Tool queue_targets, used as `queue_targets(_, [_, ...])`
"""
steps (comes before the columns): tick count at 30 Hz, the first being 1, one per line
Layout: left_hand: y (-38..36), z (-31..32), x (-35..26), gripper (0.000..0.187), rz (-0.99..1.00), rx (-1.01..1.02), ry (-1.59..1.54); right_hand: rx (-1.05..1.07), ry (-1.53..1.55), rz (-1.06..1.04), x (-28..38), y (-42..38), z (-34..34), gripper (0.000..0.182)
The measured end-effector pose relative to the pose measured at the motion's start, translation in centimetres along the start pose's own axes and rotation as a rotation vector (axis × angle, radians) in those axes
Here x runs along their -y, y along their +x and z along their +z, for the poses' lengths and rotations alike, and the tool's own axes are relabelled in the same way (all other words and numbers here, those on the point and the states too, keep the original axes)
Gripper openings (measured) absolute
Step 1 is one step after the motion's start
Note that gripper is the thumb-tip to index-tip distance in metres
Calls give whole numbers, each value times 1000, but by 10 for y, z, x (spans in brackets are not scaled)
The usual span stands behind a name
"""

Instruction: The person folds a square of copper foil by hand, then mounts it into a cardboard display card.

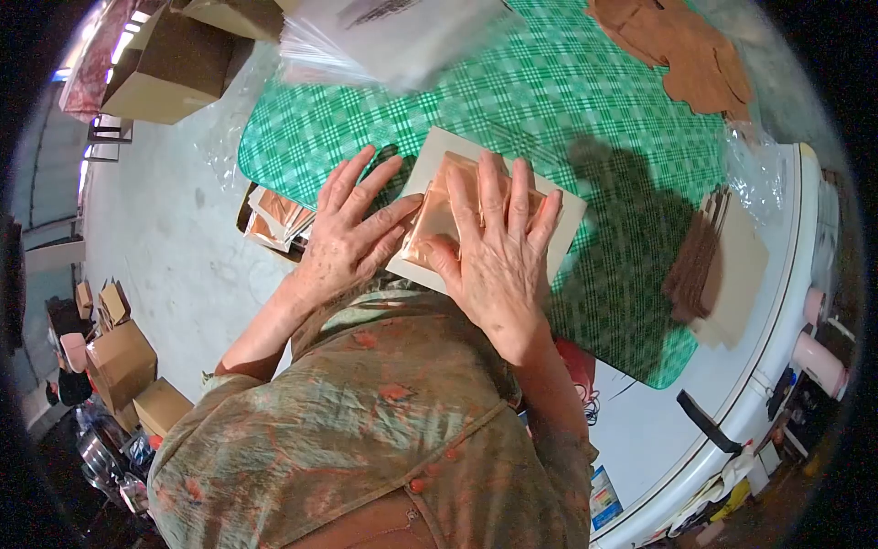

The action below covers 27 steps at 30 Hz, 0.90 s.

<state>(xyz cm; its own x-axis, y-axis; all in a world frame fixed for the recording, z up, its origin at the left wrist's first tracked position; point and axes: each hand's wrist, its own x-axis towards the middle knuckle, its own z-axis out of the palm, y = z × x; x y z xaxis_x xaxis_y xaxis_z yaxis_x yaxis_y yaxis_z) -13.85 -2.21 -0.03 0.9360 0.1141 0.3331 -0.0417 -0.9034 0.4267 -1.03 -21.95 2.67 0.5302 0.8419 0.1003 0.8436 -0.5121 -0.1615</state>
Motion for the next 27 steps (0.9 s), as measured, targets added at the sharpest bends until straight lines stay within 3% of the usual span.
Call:
queue_targets(14, [8,-8,10,43,49,115,73,10,54,10,-3,-2,11,95])
queue_targets(27, [21,-21,21,45,162,258,91,24,43,17,-3,-3,13,91])
